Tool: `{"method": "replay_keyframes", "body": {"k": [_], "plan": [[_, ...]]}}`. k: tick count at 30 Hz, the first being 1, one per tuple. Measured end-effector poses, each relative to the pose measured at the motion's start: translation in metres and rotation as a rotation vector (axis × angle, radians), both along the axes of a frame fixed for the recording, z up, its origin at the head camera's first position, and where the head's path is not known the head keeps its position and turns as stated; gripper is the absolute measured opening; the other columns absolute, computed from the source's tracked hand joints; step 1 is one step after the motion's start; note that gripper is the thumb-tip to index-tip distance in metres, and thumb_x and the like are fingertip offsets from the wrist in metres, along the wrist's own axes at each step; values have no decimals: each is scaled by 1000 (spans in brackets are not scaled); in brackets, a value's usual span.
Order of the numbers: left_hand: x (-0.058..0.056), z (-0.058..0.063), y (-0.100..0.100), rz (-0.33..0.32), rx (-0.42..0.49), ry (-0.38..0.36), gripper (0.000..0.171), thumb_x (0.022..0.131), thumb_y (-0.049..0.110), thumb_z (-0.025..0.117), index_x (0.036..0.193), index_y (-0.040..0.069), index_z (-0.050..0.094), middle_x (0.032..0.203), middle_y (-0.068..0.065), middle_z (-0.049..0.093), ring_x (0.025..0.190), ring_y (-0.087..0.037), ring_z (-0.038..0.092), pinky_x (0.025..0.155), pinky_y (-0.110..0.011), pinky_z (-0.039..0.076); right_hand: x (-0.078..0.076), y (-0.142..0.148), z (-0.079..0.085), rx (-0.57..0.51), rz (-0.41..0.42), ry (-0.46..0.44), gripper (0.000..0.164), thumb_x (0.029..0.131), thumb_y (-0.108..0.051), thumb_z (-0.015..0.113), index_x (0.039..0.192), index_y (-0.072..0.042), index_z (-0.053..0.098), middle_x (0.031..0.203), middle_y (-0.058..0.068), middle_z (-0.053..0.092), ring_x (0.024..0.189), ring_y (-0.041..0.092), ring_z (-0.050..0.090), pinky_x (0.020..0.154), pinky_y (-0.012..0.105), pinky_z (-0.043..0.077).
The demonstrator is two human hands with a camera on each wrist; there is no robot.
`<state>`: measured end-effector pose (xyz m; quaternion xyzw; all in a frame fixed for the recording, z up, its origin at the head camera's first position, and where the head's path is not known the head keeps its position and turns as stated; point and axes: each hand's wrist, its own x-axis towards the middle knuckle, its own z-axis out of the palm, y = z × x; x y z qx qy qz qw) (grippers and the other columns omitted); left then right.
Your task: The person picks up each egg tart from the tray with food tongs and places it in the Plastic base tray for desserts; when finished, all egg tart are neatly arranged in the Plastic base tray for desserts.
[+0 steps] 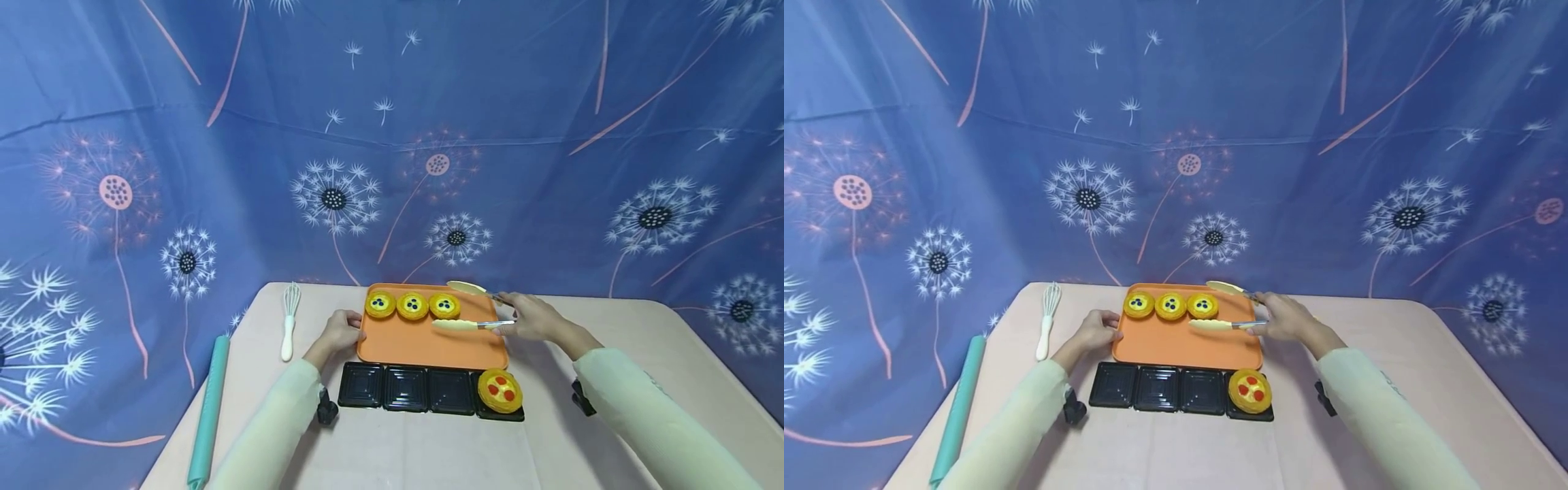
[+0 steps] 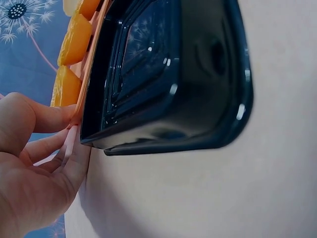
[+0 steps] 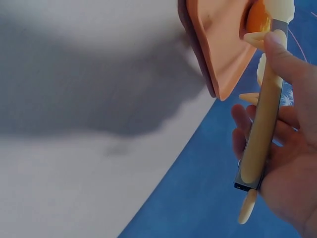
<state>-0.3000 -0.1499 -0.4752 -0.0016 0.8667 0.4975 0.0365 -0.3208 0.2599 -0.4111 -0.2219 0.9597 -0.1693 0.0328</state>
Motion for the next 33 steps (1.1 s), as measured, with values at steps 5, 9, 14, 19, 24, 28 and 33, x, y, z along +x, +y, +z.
{"method": "replay_keyframes", "body": {"k": [5, 9, 14, 19, 24, 28, 33], "plan": [[-2, -1, -1, 4, 17, 6, 36, 80, -8, 70, 115, -13, 63, 95, -17, 65, 84, -25, 62, 73, -34, 55, -1, -6, -1, 10, -13, -11, 89, 83, -36, 80, 145, 12, 38, 126, 28, 57, 79, 21, 58, 57, 33, 45], [-1, -1, -2, 15, 14, 11, 37, 79, -8, 70, 115, -14, 63, 94, -17, 65, 84, -25, 62, 73, -33, 54, -2, -10, -2, 21, -10, 12, 84, 85, -35, 79, 145, 11, 40, 130, 30, 55, 75, 19, 56, 54, 33, 42], [-1, -1, -1, 16, 17, -3, 38, 79, -8, 70, 116, -13, 62, 95, -16, 64, 84, -25, 61, 72, -33, 54, -1, -11, -4, 33, -6, 13, 78, 87, -31, 77, 144, 9, 43, 131, 29, 55, 70, 17, 54, 53, 32, 40], [-3, -3, 0, 21, 33, -7, 38, 79, -8, 70, 116, -12, 62, 95, -14, 64, 84, -24, 61, 71, -32, 54, -1, -12, -6, 36, -10, 31, 74, 88, -32, 77, 144, 6, 47, 137, 27, 53, 70, 16, 56, 53, 32, 39], [-4, -4, -1, 22, 43, -13, 38, 79, -8, 70, 116, -12, 62, 95, -15, 63, 84, -24, 61, 69, -33, 55, -2, -12, -6, 29, -12, 67, 68, 88, -31, 76, 140, 5, 51, 133, 27, 57, 70, 16, 60, 49, 30, 39], [-3, -4, -1, 13, 54, -16, 38, 79, -8, 70, 116, -12, 62, 95, -15, 63, 83, -24, 61, 68, -32, 54, -1, -11, -1, 28, -14, 83, 66, 88, -29, 76, 137, 8, 53, 119, 26, 64, 61, 14, 56, 45, 30, 37], [-4, -5, -2, 9, 58, 0, 38, 78, -9, 70, 115, -12, 62, 94, -15, 63, 82, -24, 61, 68, -32, 54, -4, -9, 7, 50, -16, 85, 68, 87, -31, 76, 138, 8, 53, 96, 16, 68, 57, 13, 53, 46, 30, 37]]}}
